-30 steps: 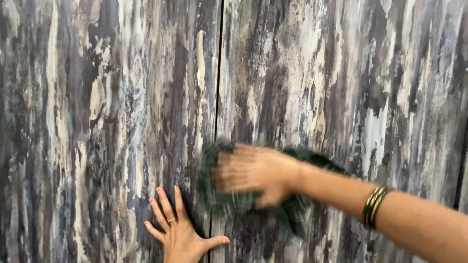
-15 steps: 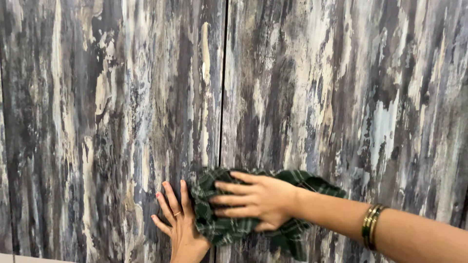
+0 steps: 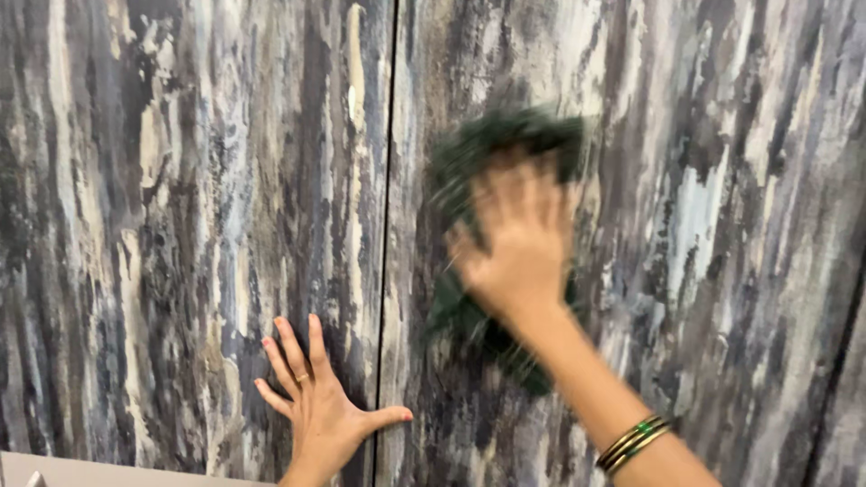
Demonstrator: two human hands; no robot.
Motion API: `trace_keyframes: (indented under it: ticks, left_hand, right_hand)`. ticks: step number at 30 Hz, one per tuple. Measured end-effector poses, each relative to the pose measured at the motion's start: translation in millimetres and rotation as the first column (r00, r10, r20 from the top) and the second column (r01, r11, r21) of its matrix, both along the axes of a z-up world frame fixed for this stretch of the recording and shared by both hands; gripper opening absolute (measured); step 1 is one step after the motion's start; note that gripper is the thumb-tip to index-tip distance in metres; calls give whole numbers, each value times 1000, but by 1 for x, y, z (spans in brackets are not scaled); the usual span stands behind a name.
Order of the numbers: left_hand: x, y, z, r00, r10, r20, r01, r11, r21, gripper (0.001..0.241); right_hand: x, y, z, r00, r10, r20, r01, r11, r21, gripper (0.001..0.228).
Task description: The person wipes the front surfaces of a wardrobe with a green cloth. They move the cloth across the patterned upper doors and the white lower panel, including around the metal handles, repeatedly covering the same areas.
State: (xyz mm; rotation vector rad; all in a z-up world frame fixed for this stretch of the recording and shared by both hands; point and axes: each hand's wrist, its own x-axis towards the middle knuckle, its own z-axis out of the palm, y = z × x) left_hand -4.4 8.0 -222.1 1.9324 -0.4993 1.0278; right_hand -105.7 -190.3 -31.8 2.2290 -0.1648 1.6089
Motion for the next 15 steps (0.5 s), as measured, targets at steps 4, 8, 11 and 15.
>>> trace_keyframes:
  ticks: [4, 8, 11, 15]
  left_hand:
    - [-2, 0, 0, 999, 10, 30, -10, 1000, -3, 172]
    - [-3, 0, 2, 998, -16, 69, 16, 1000, -2, 169]
    - [-9, -1, 6, 995, -17, 100, 5, 994, 111, 153]
    - [-30, -3, 22, 986, 25, 167, -74, 953, 293, 137]
  right_hand:
    - [-9, 24, -60, 744, -73, -664, -270, 876, -400, 101]
    - [-28, -58, -56, 799, -93, -595, -121, 943, -309, 106]
    - [-68, -150, -45, 987, 145, 65, -139, 986, -93, 83]
    - [-101, -212, -48, 859, -67, 508, -138, 924, 356, 73]
